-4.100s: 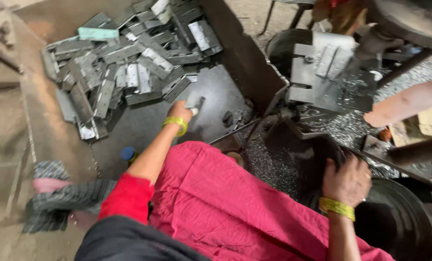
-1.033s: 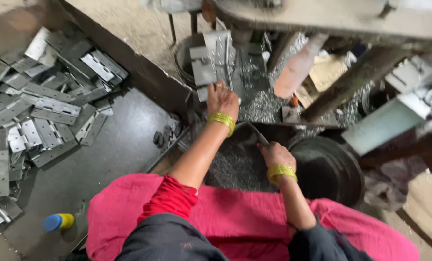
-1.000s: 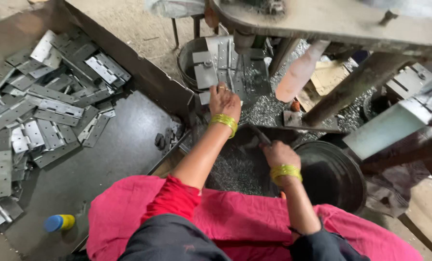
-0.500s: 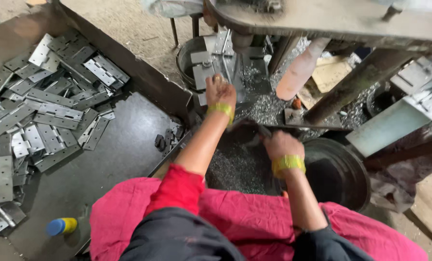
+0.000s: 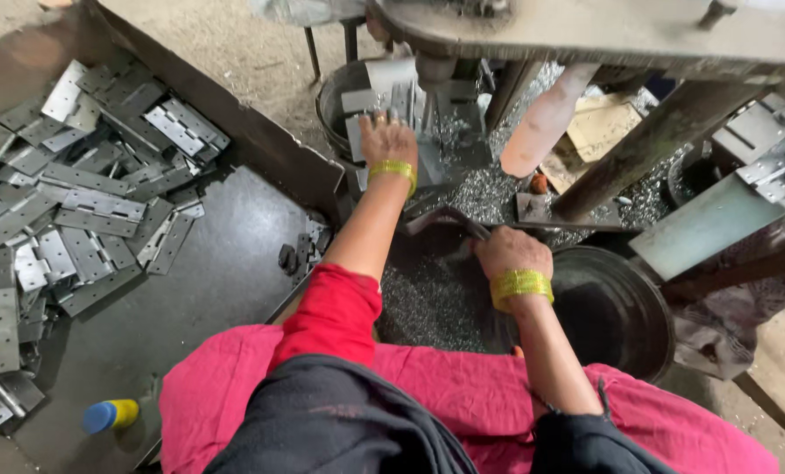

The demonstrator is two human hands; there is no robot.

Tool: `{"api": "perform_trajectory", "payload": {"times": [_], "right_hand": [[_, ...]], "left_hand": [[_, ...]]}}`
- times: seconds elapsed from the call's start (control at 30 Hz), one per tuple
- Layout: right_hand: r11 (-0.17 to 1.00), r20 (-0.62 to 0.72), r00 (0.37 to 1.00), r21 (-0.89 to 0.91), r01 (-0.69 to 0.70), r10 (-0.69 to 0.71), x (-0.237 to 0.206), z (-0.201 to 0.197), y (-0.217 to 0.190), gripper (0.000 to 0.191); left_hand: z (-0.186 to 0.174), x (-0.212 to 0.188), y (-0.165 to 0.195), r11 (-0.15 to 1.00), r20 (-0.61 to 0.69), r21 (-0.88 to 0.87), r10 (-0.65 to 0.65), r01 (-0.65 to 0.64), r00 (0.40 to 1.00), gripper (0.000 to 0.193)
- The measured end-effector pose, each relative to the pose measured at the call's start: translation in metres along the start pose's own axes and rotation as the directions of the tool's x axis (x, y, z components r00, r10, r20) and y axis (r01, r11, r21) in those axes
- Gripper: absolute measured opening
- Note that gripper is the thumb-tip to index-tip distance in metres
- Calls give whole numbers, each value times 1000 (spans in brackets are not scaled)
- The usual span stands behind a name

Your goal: The person sits on the floor and repeatedly places metal hinge blanks into a punch press, activates the machine with a lever, and removes the finished pieces. The person handles the metal parts by hand and uses a lever to operate the press.

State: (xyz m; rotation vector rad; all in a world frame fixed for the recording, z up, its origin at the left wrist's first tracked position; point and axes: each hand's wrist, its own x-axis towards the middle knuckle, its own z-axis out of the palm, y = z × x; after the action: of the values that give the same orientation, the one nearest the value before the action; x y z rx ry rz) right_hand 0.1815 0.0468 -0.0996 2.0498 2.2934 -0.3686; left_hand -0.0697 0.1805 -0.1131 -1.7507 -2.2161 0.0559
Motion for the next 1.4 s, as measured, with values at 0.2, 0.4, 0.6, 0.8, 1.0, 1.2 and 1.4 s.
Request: {"api": "perform_trajectory", "payload": {"times": [0.2,0.4,0.6,0.8,1.0,1.2,1.4], "right_hand": [[986,-87,995,162,-34,48,-29,48,9,56],[992,-32,997,100,-73,77,-5,48,18,51],[966,3,992,225,-127,130,-22,57,17,60],[998,-249,968,58,34,-19,-26,7,-3,44],[994,-295,951,28,105,-92,-33,-17,-14,42],[989,-219,975,135,57,-26,-39,8,4,40],[985,-99,994,170,-23,40,-35,14,9,37]], "left_hand": [[-57,-6,-1,991,207,-131,3,25,978,32],[-51,2,-13,991,307,-130,10,31,952,48],[-3,19,14,996,214,-93,4,16,977,48],[-26,-12,-9,993,103,-113,34,-22,994,48],[-51,-130,-1,957,-131,-141,235,-253,963,54],[-70,-117,7,830,-454,-380,218,-408,864,37],[-91,-61,65,973,-198,-202,75,-116,977,50]]}}
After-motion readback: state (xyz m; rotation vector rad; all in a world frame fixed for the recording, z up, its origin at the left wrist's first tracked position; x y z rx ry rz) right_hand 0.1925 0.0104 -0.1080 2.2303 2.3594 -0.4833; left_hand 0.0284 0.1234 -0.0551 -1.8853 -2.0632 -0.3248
